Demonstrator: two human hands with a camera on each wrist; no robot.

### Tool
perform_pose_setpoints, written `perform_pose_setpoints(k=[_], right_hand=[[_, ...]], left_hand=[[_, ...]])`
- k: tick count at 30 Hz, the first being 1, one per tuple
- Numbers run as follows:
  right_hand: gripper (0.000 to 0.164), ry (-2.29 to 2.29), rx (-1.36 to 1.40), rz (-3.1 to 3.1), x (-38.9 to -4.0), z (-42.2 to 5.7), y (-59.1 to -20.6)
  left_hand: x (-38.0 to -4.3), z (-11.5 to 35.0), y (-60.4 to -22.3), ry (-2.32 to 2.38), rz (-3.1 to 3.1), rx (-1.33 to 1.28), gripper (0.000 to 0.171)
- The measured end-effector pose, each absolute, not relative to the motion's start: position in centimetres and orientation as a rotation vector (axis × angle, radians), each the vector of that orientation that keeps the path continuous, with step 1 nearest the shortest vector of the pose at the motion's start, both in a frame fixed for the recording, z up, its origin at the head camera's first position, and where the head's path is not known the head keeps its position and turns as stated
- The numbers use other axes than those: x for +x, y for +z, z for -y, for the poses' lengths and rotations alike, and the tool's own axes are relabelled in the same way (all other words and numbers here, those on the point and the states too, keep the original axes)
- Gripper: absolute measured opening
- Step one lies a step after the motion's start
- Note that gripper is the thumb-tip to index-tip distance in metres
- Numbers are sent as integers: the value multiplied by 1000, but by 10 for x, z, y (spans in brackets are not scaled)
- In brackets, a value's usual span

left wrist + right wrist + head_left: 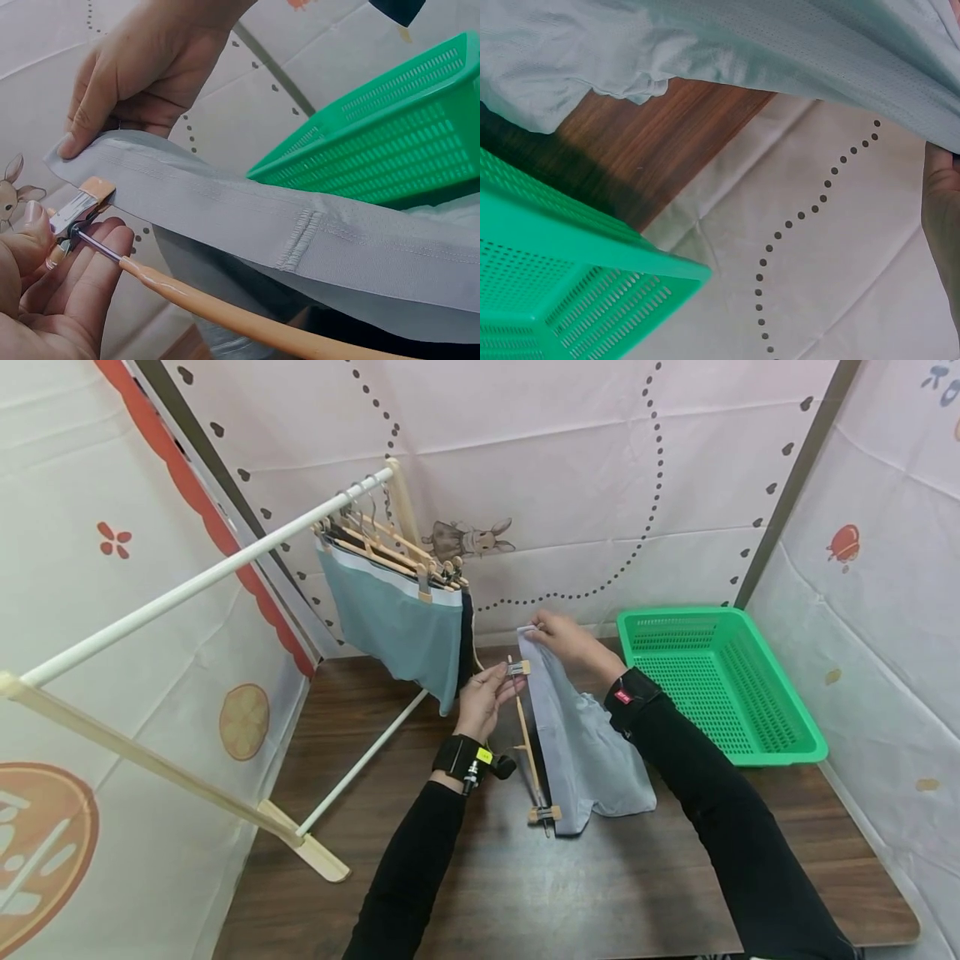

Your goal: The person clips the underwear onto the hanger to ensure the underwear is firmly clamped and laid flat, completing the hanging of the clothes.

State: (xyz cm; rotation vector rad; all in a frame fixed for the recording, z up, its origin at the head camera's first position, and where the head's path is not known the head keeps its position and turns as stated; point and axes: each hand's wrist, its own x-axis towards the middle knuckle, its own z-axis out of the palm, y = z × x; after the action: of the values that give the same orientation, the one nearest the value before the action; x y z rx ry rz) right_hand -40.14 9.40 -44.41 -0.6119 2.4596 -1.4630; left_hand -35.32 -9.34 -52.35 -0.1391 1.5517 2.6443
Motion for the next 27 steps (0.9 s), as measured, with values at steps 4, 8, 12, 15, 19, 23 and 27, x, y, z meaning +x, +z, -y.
perform_pose_setpoints(k=[4,8,12,15,19,23,27], right_hand=[[21,-1558,-544,-2352,-399,-97,-445],[20,-1571,-540,-2384,-400,-95,-446],[22,-1495,-556,-2543,-403,-84,-451],[26,-1366,-551,-2697,-405,-74,-454],[29,-1310,-488,-2772,-407,-70,-456],[28,-1416,-442,-2706,-404,-71,-457],[34,-1463,-476,-2638,-399,-72,-462]], left_hand=[[-354,93,-524,2640,-1546,-144,37],[-354,92,-524,2642,-1541,-123,38],[-353,88,-524,2629,-1578,-133,35],[-353,87,-523,2615,-1612,-156,33],[-353,86,-522,2619,-1620,-155,32],[-353,85,-523,2622,-1616,-152,30],[-352,86,-525,2580,-1611,-218,31]])
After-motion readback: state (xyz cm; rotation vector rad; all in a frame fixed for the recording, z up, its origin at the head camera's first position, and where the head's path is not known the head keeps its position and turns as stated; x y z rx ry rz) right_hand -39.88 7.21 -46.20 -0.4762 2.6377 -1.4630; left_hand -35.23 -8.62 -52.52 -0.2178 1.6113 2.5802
